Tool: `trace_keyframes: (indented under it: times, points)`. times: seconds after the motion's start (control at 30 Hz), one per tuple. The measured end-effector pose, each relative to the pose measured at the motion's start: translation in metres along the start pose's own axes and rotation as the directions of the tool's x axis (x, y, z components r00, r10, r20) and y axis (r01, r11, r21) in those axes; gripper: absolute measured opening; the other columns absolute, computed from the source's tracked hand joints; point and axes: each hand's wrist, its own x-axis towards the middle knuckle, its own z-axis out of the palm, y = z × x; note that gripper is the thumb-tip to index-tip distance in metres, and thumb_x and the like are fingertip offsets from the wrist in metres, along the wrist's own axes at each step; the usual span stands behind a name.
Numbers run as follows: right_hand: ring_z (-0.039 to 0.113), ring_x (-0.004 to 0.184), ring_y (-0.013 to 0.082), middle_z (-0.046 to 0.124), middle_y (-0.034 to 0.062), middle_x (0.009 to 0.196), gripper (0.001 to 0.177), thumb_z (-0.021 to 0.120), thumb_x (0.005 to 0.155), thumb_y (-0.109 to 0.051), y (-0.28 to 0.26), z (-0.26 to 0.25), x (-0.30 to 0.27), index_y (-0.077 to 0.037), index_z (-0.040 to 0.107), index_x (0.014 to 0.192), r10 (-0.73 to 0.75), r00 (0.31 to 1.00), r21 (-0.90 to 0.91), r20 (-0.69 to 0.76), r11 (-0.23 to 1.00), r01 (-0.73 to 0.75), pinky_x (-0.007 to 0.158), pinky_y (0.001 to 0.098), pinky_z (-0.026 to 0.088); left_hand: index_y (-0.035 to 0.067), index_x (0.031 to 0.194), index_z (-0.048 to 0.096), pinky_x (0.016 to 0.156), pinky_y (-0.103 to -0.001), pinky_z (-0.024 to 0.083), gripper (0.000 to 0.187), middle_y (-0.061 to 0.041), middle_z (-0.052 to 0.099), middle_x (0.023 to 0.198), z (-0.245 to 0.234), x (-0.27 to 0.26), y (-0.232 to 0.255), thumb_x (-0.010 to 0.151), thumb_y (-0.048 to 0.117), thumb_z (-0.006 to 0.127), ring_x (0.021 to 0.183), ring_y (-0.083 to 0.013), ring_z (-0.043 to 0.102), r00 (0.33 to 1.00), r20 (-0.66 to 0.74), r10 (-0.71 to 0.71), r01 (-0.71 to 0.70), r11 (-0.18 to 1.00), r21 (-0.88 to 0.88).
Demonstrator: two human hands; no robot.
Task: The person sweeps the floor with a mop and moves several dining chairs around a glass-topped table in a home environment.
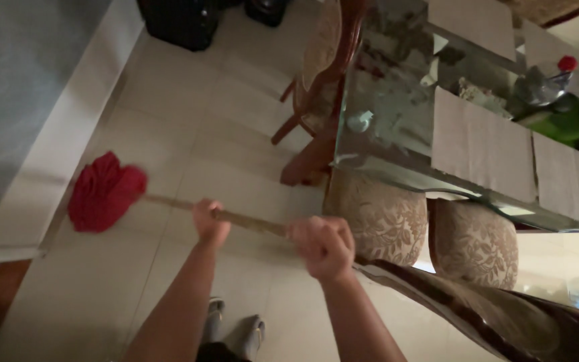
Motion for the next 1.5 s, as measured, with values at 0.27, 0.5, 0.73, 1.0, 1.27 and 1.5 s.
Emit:
trace_keyframes:
  times: [0.27,0.5,0.73,1.0,1.27,1.5]
  points:
    - [0.033,0.045,0.0174,0.042,0.0038,0.053,0.052,0.045,0.108,-0.012,0.035,-0.027,0.021,-0.012,0.039,0.056,-0.228,0.969,-0.289,-0.092,0.938,0.193,0.050,0.0381,0.032,0.012,0.075,0.057,0.089,-0.056,0.040,0.012,-0.011,0.061,0.091,0.109,0.117,0.039,0.085,0.007,0.061,0.097,-0.0303,0.056,0.957,0.256,0.137,-0.146,0.989,0.017]
    - [0.030,0.048,0.0121,0.038,0.0000,0.056,0.056,0.034,0.116,-0.022,0.054,-0.028,0.022,-0.012,0.041,0.062,-0.392,0.851,-0.448,-0.349,0.868,0.217,0.048,0.0333,0.027,0.017,0.082,0.064,0.111,-0.065,0.030,0.011,-0.005,0.063,0.110,0.149,0.130,0.126,0.092,0.021,0.067,0.111,-0.0286,0.057,0.815,0.579,0.006,-0.037,0.998,0.042]
    - [0.035,0.038,0.0092,0.039,0.0007,0.047,0.058,0.039,0.114,-0.020,-0.002,-0.015,0.004,-0.014,0.042,0.057,-0.575,0.776,-0.637,-0.258,0.705,0.310,0.037,0.0278,0.033,0.009,0.070,0.052,0.069,-0.047,0.047,0.026,-0.010,0.058,0.078,0.162,0.078,0.126,0.075,0.013,0.077,0.078,-0.0307,0.057,0.865,0.286,0.413,-0.226,0.829,-0.512]
    - [0.042,0.049,0.0176,0.043,0.0060,0.054,0.056,0.031,0.119,-0.020,-0.033,0.036,-0.005,-0.011,0.043,0.065,-0.384,0.859,-0.574,-0.339,0.808,0.134,0.063,0.0404,0.046,0.010,0.057,0.050,0.057,-0.044,0.045,0.024,-0.009,0.058,0.064,0.063,0.070,0.117,0.068,0.006,0.071,0.063,-0.0274,0.058,0.883,0.314,0.350,-0.220,0.897,-0.383]
    - [0.040,0.042,0.0107,0.047,0.0030,0.054,0.051,0.038,0.111,-0.028,0.057,0.015,-0.033,-0.013,0.051,0.065,-0.259,0.953,-0.447,-0.157,0.879,0.165,0.035,0.0295,0.036,0.010,0.060,0.052,0.061,-0.044,0.045,0.025,-0.011,0.057,0.065,-0.007,0.055,-0.003,0.067,-0.001,0.074,0.066,-0.0300,0.056,0.923,0.144,0.356,-0.345,0.934,-0.098]
    - [0.037,0.048,0.0118,0.045,0.0011,0.058,0.049,0.045,0.113,-0.030,0.142,0.048,-0.065,-0.016,0.048,0.066,-0.122,0.992,-0.096,-0.025,0.988,0.119,0.041,0.0306,0.028,0.008,0.067,0.053,0.067,-0.042,0.047,0.026,-0.012,0.058,0.073,-0.063,0.042,-0.083,0.071,-0.007,0.074,0.072,-0.0291,0.056,0.947,0.217,0.235,-0.252,0.966,0.057]
